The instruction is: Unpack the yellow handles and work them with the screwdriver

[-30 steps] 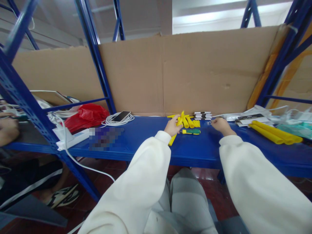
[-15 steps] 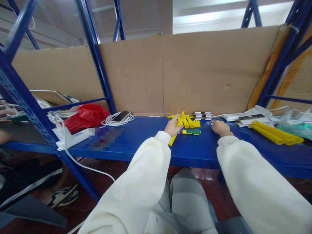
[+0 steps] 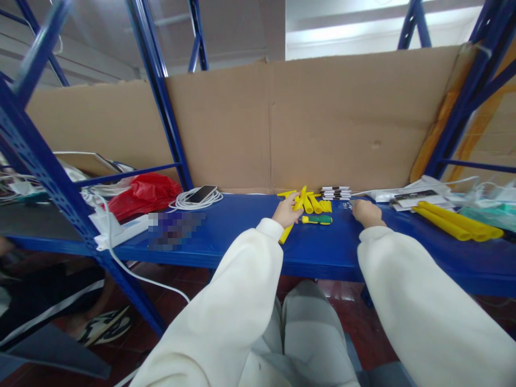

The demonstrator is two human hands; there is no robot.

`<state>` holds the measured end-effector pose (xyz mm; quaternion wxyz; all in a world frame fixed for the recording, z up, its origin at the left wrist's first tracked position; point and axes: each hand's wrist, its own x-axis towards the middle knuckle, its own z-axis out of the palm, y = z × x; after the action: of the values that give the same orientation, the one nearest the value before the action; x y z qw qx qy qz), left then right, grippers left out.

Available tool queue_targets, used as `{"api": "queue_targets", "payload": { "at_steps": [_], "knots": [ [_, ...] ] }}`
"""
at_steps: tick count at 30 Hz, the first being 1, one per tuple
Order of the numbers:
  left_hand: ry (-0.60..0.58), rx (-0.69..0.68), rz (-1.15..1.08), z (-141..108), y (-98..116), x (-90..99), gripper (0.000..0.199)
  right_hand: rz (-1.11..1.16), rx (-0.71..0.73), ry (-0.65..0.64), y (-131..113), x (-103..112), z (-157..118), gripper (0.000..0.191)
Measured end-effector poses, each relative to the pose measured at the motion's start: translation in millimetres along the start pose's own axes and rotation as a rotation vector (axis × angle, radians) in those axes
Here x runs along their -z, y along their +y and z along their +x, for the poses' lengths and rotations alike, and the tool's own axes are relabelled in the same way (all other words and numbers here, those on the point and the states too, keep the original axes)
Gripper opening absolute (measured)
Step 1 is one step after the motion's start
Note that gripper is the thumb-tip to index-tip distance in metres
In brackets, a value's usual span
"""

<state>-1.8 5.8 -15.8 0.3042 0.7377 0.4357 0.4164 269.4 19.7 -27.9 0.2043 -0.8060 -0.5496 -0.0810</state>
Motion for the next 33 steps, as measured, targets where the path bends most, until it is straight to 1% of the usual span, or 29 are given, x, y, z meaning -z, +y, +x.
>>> {"api": "queue_targets", "payload": {
  "at_steps": [3, 6, 8, 10, 14, 17, 18, 20, 22, 25, 29, 33],
  "knots": [
    [0.038, -0.034, 0.012, 0.5, -1.7, -0.6, 0.062, 0.078, -0.125, 0.006, -0.1, 2.8, -0.5, 0.032],
    [0.070, -0.043, 0.003, 1.0, -1.5, -1.8, 0.065, 0.202, -0.205, 0.089, -2.0, 6.8, -1.9, 0.032],
    [0.050, -0.018, -0.023, 1.7, 1.3, -4.4, 0.065, 0.281, -0.231, 0.144, -3.0, 8.6, -2.5, 0.033],
    [0.001, -0.001, -0.063, 3.5, 6.5, -9.3, 0.065, 0.348, -0.240, 0.186, -3.2, 8.9, -2.3, 0.034],
    [-0.074, 0.002, -0.113, 12.4, 19.7, -29.2, 0.065, 0.433, -0.251, 0.245, -1.9, 6.6, 0.1, 0.033],
    [-0.135, -0.039, -0.170, 21.7, 30.4, -51.8, 0.062, 0.462, -0.251, 0.255, -1.9, 6.3, 1.0, 0.033],
    [-0.150, -0.027, -0.200, 24.5, 34.6, -59.8, 0.062, 0.465, -0.244, 0.253, -2.4, 6.9, 0.8, 0.033],
    [-0.179, 0.044, -0.258, 29.0, 44.0, -75.3, 0.063, 0.464, -0.236, 0.247, -3.9, 9.2, -0.5, 0.035],
    [-0.241, 0.112, -0.339, 32.2, 53.7, -88.7, 0.063, 0.459, -0.242, 0.247, -5.6, 12.0, -2.2, 0.037],
    [-0.280, 0.202, -0.490, 36.4, 65.3, -104.0, 0.052, 0.463, -0.252, 0.265, -7.0, 14.9, -3.8, 0.039],
    [-0.325, 0.286, -0.646, 44.4, 70.7, -116.4, 0.033, 0.501, -0.257, 0.319, -6.8, 14.5, -3.6, 0.038],
    [-0.365, 0.423, -0.638, 51.2, 70.1, -122.2, 0.020, 0.517, -0.256, 0.335, -7.4, 13.6, -3.6, 0.038]
  ]
}}
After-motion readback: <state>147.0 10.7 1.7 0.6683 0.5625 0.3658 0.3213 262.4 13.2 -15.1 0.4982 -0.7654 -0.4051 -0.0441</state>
